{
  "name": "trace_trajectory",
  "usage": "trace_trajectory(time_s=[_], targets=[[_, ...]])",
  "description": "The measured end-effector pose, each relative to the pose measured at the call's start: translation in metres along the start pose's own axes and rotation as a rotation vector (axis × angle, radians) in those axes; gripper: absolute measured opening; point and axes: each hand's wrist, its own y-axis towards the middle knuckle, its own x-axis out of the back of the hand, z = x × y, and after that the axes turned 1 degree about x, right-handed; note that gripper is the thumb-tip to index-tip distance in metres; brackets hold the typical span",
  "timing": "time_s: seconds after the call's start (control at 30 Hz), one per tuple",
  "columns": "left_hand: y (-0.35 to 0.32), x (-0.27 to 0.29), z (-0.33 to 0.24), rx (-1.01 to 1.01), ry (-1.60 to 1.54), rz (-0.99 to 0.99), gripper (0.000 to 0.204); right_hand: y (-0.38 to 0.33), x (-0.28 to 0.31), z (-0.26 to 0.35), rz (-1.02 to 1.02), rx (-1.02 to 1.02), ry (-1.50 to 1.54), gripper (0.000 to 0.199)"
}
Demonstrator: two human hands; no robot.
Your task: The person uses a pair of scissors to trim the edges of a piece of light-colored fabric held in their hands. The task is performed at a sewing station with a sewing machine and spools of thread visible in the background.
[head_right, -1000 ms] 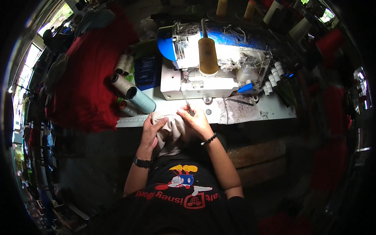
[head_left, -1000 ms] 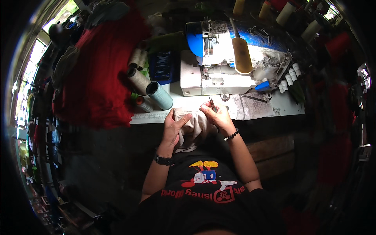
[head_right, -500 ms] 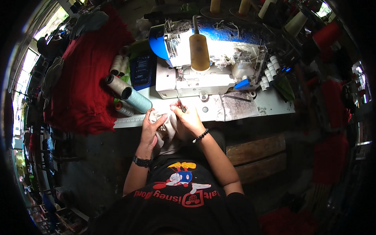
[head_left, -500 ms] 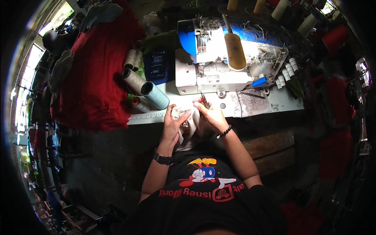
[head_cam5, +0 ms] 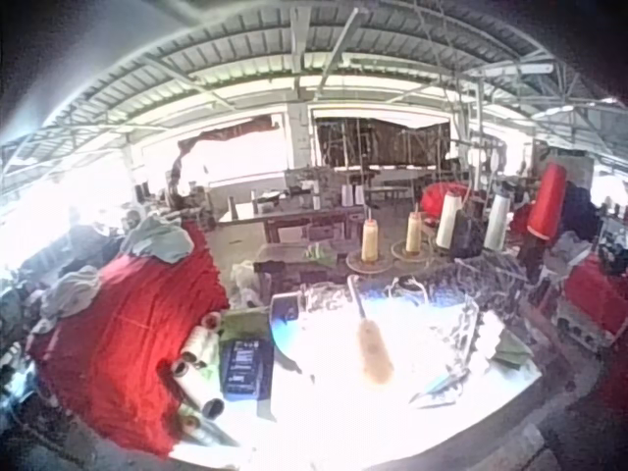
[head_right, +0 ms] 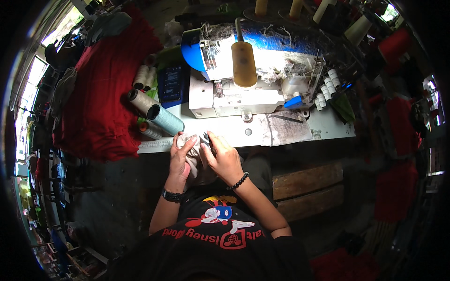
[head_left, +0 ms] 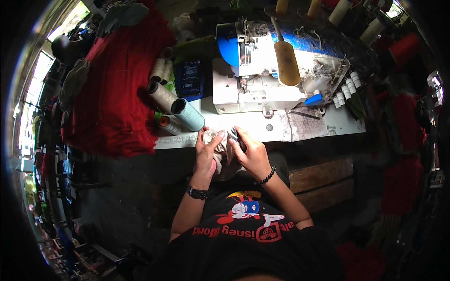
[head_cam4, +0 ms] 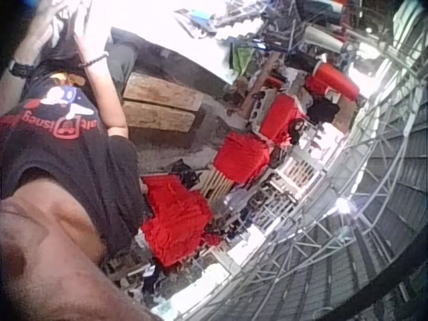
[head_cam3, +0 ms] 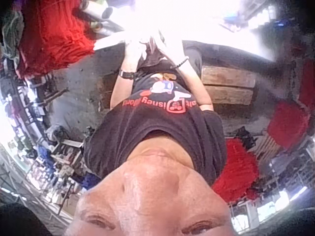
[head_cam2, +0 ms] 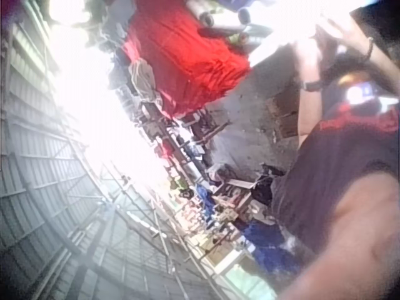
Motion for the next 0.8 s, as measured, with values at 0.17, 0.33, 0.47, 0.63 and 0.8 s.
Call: trace_trajectory(time_s=[0.17,0.33,0.47,0.63,0.8], targets=[[0.0001,0.0007,0.0001,-0.035,0.002,0.017,0.04,0.0012,-0.0001,0.0027,0.031,-0.013,-0.028,0.038],[-0.0011,0.0003,-0.0013,-0.033,0.016,0.012,0.041,0.0016,-0.0027,0.002,-0.031,0.038,-0.01,0.039],[-0.0023,0.0,-0.002,-0.043,0.014,0.026,0.041,0.0023,-0.0014,0.0045,-0.024,0.04,-0.025,0.038],[-0.0021,0.0012,-0.0008,-0.053,0.021,0.023,0.042,0.0023,-0.0003,0.0043,0.004,0.036,-0.061,0.039],[-0.002,0.0022,-0.0008,-0.058,0.033,0.02,0.043,0.0036,-0.0077,-0.0013,-0.048,0.098,-0.07,0.04]])
